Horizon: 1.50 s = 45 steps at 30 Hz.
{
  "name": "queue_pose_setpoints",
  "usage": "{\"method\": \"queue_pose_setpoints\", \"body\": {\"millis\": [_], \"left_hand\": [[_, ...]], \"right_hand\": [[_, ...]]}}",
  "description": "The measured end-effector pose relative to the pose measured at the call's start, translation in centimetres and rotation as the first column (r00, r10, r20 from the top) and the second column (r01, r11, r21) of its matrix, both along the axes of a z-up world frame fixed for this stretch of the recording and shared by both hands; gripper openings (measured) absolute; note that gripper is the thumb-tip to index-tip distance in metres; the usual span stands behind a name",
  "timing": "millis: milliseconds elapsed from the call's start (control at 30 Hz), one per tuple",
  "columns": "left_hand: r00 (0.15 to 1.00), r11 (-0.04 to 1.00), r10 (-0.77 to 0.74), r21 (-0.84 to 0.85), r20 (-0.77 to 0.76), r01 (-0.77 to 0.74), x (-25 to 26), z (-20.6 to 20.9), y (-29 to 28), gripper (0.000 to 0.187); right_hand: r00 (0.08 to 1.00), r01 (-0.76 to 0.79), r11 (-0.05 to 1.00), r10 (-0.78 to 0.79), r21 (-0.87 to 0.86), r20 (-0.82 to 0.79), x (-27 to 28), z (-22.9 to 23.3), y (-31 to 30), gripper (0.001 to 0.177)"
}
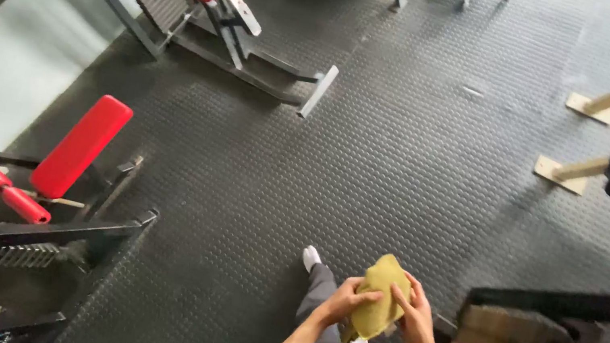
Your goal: Wiping down various pieces of gym equipment with a cloth.
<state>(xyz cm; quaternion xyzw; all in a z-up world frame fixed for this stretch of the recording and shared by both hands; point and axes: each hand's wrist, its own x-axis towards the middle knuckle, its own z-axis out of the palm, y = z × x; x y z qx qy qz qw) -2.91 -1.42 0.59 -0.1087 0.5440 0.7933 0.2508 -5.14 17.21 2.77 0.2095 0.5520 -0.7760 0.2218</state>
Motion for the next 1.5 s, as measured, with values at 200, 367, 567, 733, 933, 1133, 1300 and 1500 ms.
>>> {"method": "queue_pose_setpoints", "body": {"millis": [200,367,567,733,933,1133,1300,1500], "left_hand": [[0.990,0.994,-0.100,-0.064,-0.101,0.093,-10.7,-1.6,-5.6,0.037],[0.982,0.970,-0.103,-0.233,-0.155,0.065,-18.2,0.9,-13.9,0.051],[0.926,0.794,-0.089,-0.587,-0.366,-0.156,-20.5,4.4,-18.7,0.087],[0.870,0.767,-0.090,-0.591,-0.485,-0.250,-21.7,1.2,-19.8,0.102],[0.899,0.832,0.314,-0.368,-0.306,-0.416,-27.1,-0.5,-23.7,0.058],[0.841,0.834,0.406,-0.232,-0.356,-0.501,-37.1,0.4,-28.3,0.050],[0.791,0.807,0.514,-0.126,-0.332,-0.577,-44.2,2.1,-30.4,0.045],[0.706,0.711,0.701,0.025,-0.098,-0.702,-50.6,-0.7,-30.4,0.042]], "right_hand": [[0.991,0.077,0.993,-0.086,-0.091,-0.099,-9.8,-3.4,-3.6,0.049],[0.978,0.083,0.994,-0.094,-0.067,-0.187,-17.5,0.9,-10.4,0.045],[0.938,-0.045,0.992,0.081,0.114,-0.336,-21.2,-0.3,-18.3,0.038],[0.943,-0.262,0.965,0.253,-0.013,-0.215,-23.4,3.4,-25.1,0.049],[0.749,-0.442,0.872,0.489,0.212,-0.448,-30.4,-1.5,-28.8,0.044],[0.660,-0.417,0.728,0.654,0.545,-0.370,-43.1,-2.9,-31.0,0.058],[0.740,-0.558,0.815,0.575,0.159,-0.349,-51.0,2.6,-31.9,0.079],[0.745,-0.621,0.783,0.598,0.019,-0.294,-57.7,-1.0,-31.9,0.098]]}}
